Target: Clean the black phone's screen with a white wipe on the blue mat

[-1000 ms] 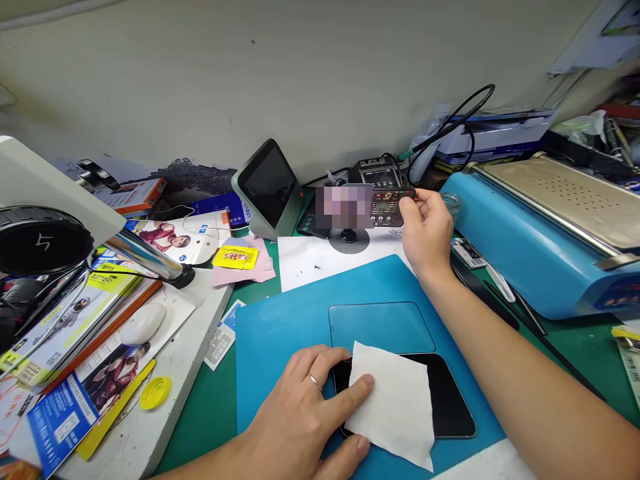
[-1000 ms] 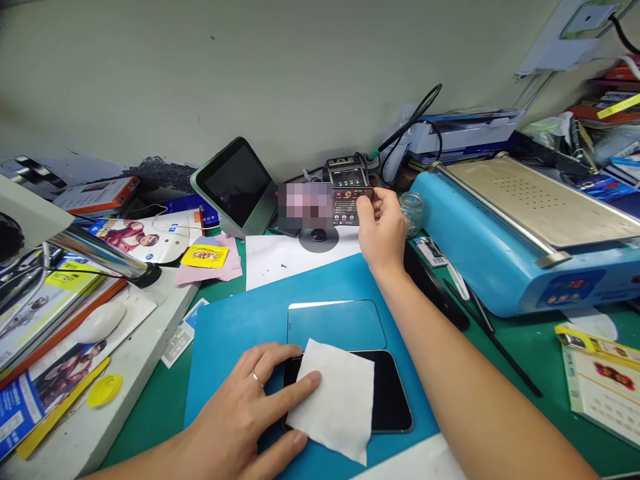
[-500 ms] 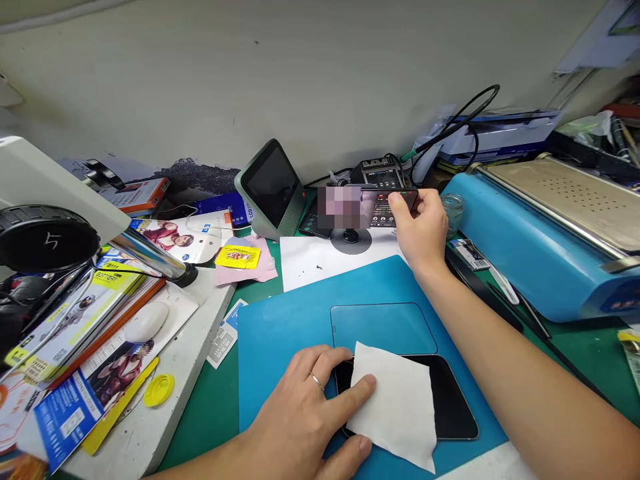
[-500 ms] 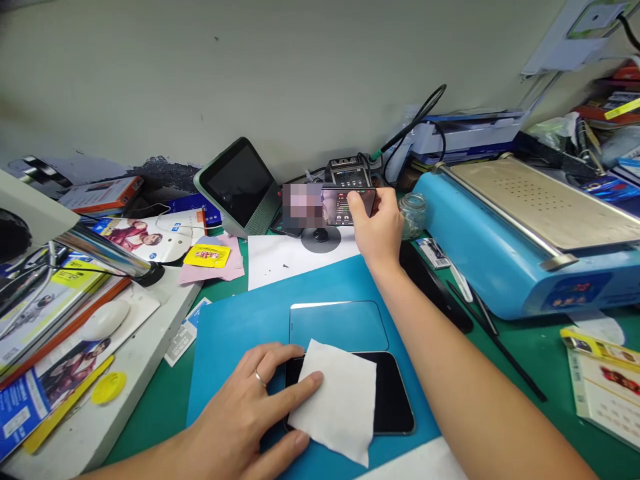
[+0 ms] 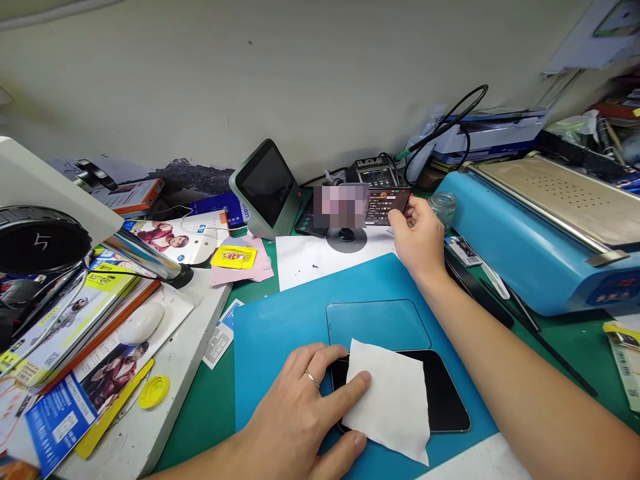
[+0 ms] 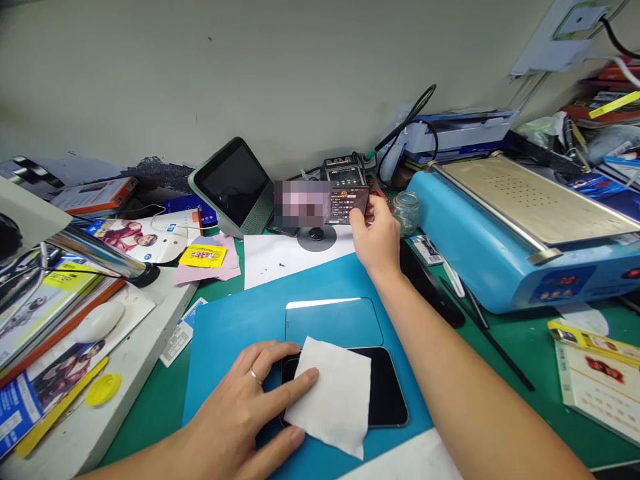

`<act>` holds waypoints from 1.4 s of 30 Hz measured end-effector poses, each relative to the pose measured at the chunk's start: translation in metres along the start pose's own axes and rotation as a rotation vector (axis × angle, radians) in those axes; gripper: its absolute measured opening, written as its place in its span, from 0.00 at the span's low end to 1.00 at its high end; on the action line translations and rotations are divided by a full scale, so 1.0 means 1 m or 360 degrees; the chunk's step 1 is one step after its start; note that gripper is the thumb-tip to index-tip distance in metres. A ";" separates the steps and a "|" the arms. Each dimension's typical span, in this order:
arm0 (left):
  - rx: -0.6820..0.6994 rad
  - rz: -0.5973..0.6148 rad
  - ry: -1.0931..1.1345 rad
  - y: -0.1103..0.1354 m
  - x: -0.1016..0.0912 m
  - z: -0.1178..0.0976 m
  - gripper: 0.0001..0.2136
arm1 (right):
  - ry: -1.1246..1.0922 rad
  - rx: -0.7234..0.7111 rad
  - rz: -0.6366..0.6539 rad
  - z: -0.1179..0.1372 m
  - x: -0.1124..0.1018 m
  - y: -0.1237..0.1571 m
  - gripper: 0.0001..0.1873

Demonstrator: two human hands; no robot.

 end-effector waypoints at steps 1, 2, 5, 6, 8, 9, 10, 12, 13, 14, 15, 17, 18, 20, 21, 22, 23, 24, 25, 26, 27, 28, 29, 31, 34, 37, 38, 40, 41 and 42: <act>-0.0005 -0.0009 -0.0003 0.000 0.000 0.000 0.25 | 0.0007 0.0002 0.0019 -0.001 0.000 0.002 0.14; -0.0008 -0.0013 -0.0007 0.000 0.000 0.001 0.25 | 0.0013 0.0004 0.0033 -0.001 0.000 0.004 0.15; 0.0006 -0.0011 -0.0014 0.001 0.000 0.000 0.25 | 0.0021 0.0004 0.0053 0.000 -0.001 0.007 0.17; 0.0007 -0.0014 -0.0014 0.001 0.000 0.000 0.25 | 0.0023 0.0004 0.0055 0.000 -0.001 0.007 0.17; 0.0010 -0.0020 -0.0011 0.001 -0.001 0.000 0.25 | 0.0022 0.0003 0.0051 0.001 -0.001 0.007 0.17; 0.0005 -0.0024 -0.0011 0.001 -0.001 -0.001 0.25 | 0.0020 0.0003 0.0047 0.000 -0.001 0.006 0.17; 0.0001 -0.0023 -0.0014 0.001 -0.001 -0.001 0.25 | 0.0017 0.0003 0.0039 -0.001 -0.001 0.006 0.16; -0.0009 -0.0014 -0.0024 0.001 0.000 -0.002 0.25 | 0.0007 -0.0001 0.0021 -0.003 -0.001 0.004 0.16; -0.0012 -0.0010 -0.0030 0.001 0.000 -0.002 0.25 | -0.0001 -0.0003 0.0011 -0.004 -0.001 0.003 0.15; -0.0014 -0.0011 -0.0036 0.001 0.000 -0.002 0.25 | -0.0010 -0.0004 0.0001 -0.005 0.000 0.003 0.15; -0.0015 -0.0013 -0.0040 0.001 0.000 -0.002 0.25 | -0.0019 -0.0006 -0.0008 -0.006 0.001 0.002 0.15; -0.0013 -0.0022 -0.0043 0.000 -0.001 -0.002 0.25 | -0.0035 -0.0005 -0.0027 -0.007 0.002 0.000 0.14; -0.0012 -0.0022 -0.0041 0.000 -0.001 -0.002 0.25 | -0.0040 -0.0003 -0.0035 -0.008 0.003 -0.001 0.14; -0.0004 0.0001 -0.0032 -0.001 -0.001 -0.002 0.25 | -0.0047 0.0005 -0.0043 -0.007 0.003 -0.002 0.13; -0.0001 0.0016 -0.0026 -0.002 0.000 -0.002 0.25 | -0.0049 0.0009 -0.0042 -0.007 0.004 -0.003 0.14; -0.0002 0.0027 -0.0020 -0.002 0.001 -0.001 0.25 | -0.0049 0.0012 -0.0037 -0.006 0.003 -0.003 0.14; -0.0006 0.0034 -0.0013 -0.002 0.001 -0.001 0.25 | -0.0049 0.0013 -0.0029 -0.005 0.003 -0.002 0.14; -0.0013 0.0038 -0.0007 -0.001 0.001 -0.001 0.25 | -0.0047 0.0012 -0.0020 -0.004 0.003 -0.001 0.14; -0.0019 0.0039 -0.0002 -0.001 0.002 0.000 0.25 | -0.0044 0.0010 -0.0007 -0.004 0.002 0.000 0.14; -0.0026 0.0038 0.0004 0.000 0.002 0.000 0.25 | -0.0040 0.0007 0.0011 -0.003 0.002 0.001 0.14; -0.0026 0.0039 0.0010 0.000 0.002 0.000 0.25 | -0.0035 0.0001 0.0033 -0.003 0.002 0.002 0.15; -0.0023 0.0039 0.0013 0.000 0.002 0.000 0.25 | -0.0030 -0.0007 0.0060 -0.004 0.002 0.003 0.17; -0.0023 0.0039 0.0016 0.001 0.002 0.000 0.25 | -0.0024 -0.0017 0.0089 -0.004 0.002 0.005 0.19; -0.0018 0.0038 0.0017 0.001 0.002 0.000 0.25 | -0.0016 -0.0044 0.0150 -0.006 0.003 0.006 0.26; -0.0017 0.0025 0.0016 0.000 0.002 0.000 0.25 | -0.0011 -0.0086 0.0214 -0.010 0.003 0.005 0.33; -0.0013 0.0014 0.0012 0.001 0.001 0.000 0.25 | -0.0009 -0.0105 0.0243 -0.013 0.003 0.004 0.34; -0.0008 0.0016 0.0008 0.001 0.001 0.000 0.25 | -0.0010 -0.0105 0.0247 -0.013 0.003 0.004 0.34; -0.0006 0.0018 0.0002 0.001 0.002 0.000 0.25 | -0.0013 -0.0099 0.0246 -0.013 0.002 0.005 0.35; -0.0006 0.0018 0.0001 0.001 0.002 0.000 0.25 | -0.0017 -0.0094 0.0238 -0.013 0.001 0.006 0.36; -0.0007 0.0017 0.0001 0.001 0.002 0.000 0.25 | -0.0024 -0.0093 0.0220 -0.012 0.000 0.006 0.38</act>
Point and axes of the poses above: each hand's wrist, its own y-axis away from the middle knuckle, its own x-axis out of the palm, z = x × y, the point moved 7 cm from there along -y, towards the middle knuckle, and after that the axes turned 9 degrees about z, right-handed, at the moved point
